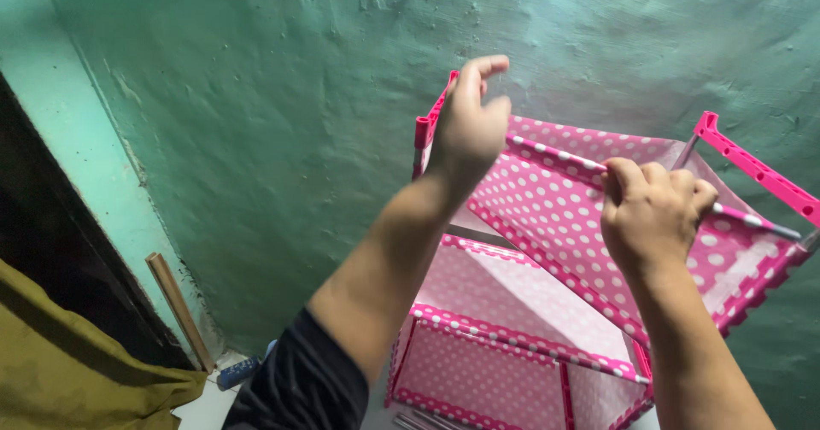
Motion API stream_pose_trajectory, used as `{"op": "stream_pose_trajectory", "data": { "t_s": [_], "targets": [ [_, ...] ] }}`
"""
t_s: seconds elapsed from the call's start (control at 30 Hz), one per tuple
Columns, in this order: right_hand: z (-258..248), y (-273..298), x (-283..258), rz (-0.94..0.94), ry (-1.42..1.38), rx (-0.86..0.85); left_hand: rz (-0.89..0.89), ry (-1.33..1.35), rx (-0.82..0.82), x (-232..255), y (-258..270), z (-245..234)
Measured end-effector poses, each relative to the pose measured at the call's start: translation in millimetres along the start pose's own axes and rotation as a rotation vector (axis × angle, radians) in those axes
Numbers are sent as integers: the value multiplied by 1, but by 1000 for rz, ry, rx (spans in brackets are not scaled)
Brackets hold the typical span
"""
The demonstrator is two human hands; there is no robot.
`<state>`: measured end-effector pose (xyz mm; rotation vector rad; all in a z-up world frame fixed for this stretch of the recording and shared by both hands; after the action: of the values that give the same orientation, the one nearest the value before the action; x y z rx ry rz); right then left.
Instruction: The person assembles a pink polka-dotted fabric storage shelf by inserting metal poles into fabric sleeves and attaching pink plastic corner connectors. They then place a fabric shelf insert into the frame and secure it with additional poles.
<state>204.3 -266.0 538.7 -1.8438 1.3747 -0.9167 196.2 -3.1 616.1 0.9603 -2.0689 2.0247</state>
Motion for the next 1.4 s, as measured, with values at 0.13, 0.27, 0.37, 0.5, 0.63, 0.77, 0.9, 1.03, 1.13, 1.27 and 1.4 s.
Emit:
{"op": "stream_pose_trajectory", "data": {
  "t_s": [0.13, 0.27, 0.37, 0.5, 0.63, 0.77, 0.9, 1.03, 1.13, 1.27, 1.4],
  "targets": [
    [22, -24, 12, 52, -156, -77, -391, -130, -37, -53, -57, 22],
    [45, -38, 20, 97, -197, -108, -343, -924, -243, -74, -74, 39],
    [69, -43, 27, 167, -213, -172, -568, -866, -349, -104, -73, 45],
    [89, -45, 38, 235, -296, -195, -827, -891, -601, -128, -77, 51],
    [98, -50, 46, 236, -360, -146, -913, -878, -497, -135, -80, 41],
    [107, -57, 46, 227, -368, -158, -918, -935, -513, -137, -78, 37],
    [108, -60, 40, 172, -353, -113, -879, -920, -464, -137, -78, 37],
    [106, -64, 37, 128, -319, -78, -937, -918, -460, -139, -77, 35],
    [104, -68, 36, 104, -292, -56, -930, -915, -455, -138, -77, 32],
    [100, -77, 39, 80, -302, -75, -937, -914, -458, -137, -75, 31],
    [98, -89, 43, 62, -296, -123, -893, -924, -459, -135, -77, 31]
  ]
}}
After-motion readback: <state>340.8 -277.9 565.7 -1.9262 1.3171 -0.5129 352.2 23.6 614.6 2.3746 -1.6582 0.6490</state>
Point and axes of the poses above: each hand's wrist, its own y-axis away from the middle knuckle, its own z-axis out of the palm, x = y × z, the point moved 7 cm from there along -y, towards the middle knuckle, and after that the axes turned 9 degrees about -x, right-handed, at the moved point
